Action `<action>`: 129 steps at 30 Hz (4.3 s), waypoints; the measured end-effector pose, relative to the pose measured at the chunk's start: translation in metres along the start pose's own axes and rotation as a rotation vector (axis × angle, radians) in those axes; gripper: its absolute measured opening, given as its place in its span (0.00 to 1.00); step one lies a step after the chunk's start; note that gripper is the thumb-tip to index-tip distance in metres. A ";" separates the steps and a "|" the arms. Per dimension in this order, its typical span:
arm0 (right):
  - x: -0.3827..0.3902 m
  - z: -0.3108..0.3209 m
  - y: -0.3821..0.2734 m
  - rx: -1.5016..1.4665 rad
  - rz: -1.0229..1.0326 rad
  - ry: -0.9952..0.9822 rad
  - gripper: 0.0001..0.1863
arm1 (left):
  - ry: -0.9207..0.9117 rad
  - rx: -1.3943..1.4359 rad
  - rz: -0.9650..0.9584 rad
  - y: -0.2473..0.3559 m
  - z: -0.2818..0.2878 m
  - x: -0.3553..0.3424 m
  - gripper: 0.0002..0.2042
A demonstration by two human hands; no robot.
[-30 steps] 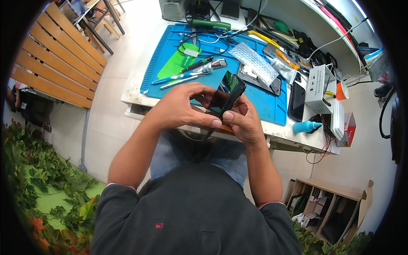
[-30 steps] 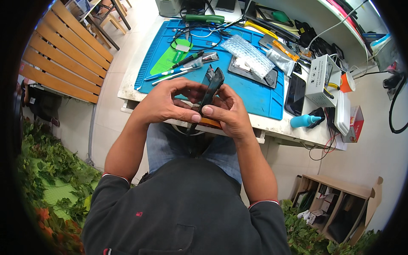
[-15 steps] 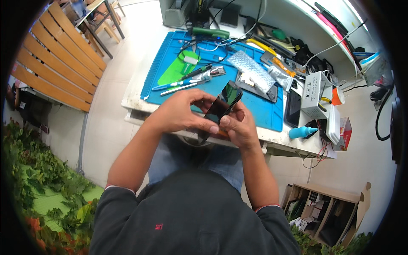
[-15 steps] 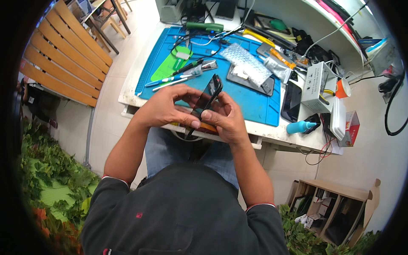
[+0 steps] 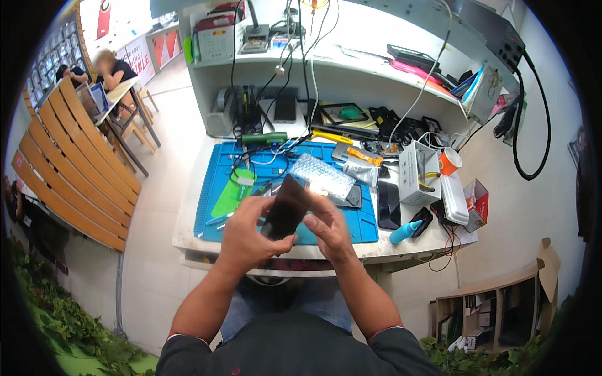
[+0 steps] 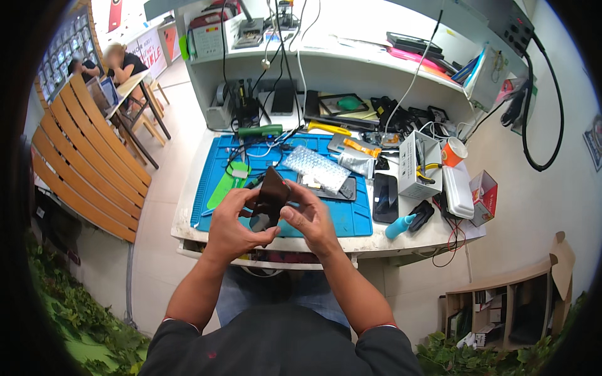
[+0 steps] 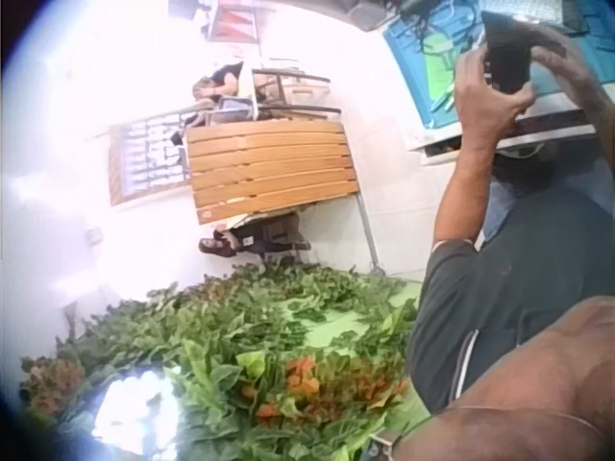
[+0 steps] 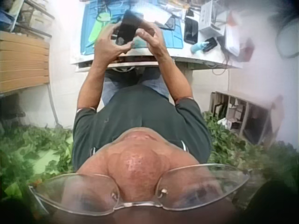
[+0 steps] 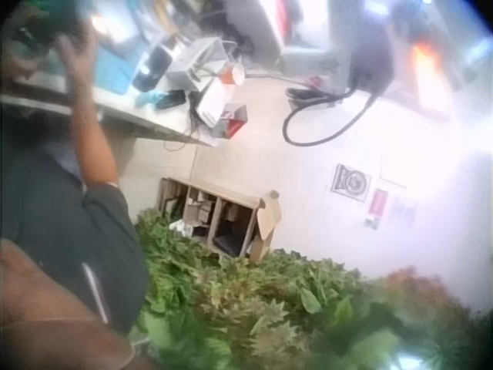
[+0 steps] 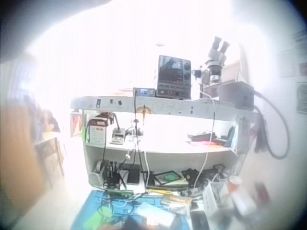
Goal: The person removes an old screen from a mobile device using a small tool, cleans the frame, and prepares to install a new replacement screen assembly.
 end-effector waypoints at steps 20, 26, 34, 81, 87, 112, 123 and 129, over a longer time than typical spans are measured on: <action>0.001 0.010 -0.034 0.124 -0.037 0.280 0.12 | 0.231 -0.308 -0.203 -0.027 -0.037 0.005 0.40; 0.003 0.007 -0.033 0.231 -0.014 0.277 0.11 | 0.247 -0.289 -0.199 -0.031 -0.040 0.008 0.40; 0.004 0.004 -0.033 0.375 0.066 0.260 0.08 | 0.254 -0.287 -0.208 -0.034 -0.041 0.010 0.40; -0.005 -0.008 -0.040 0.678 0.222 0.215 0.03 | -0.125 0.906 0.085 -0.061 -0.012 -0.055 0.09; -0.026 0.012 -0.037 0.262 0.022 0.164 0.10 | -0.112 0.826 0.214 -0.045 0.002 -0.064 0.10; 0.006 -0.003 0.008 -0.094 -0.460 0.049 0.20 | 0.211 0.883 0.600 -0.115 -0.010 -0.089 0.10; 0.002 0.010 0.003 -0.170 -0.485 0.127 0.20 | -0.224 0.963 0.691 -0.092 -0.002 -0.062 0.36; -0.002 0.013 0.004 -0.193 -0.500 0.180 0.20 | -0.288 1.010 0.714 -0.097 -0.011 -0.063 0.42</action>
Point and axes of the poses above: each hand's wrist, its own x-axis away from the middle knuckle, its own z-axis out of the back of the hand, y = z × x, the point moved 3 cm from there along -x, towards the middle knuckle, and after that the axes turned 6 degrees about -y, right-handed, at the moved point
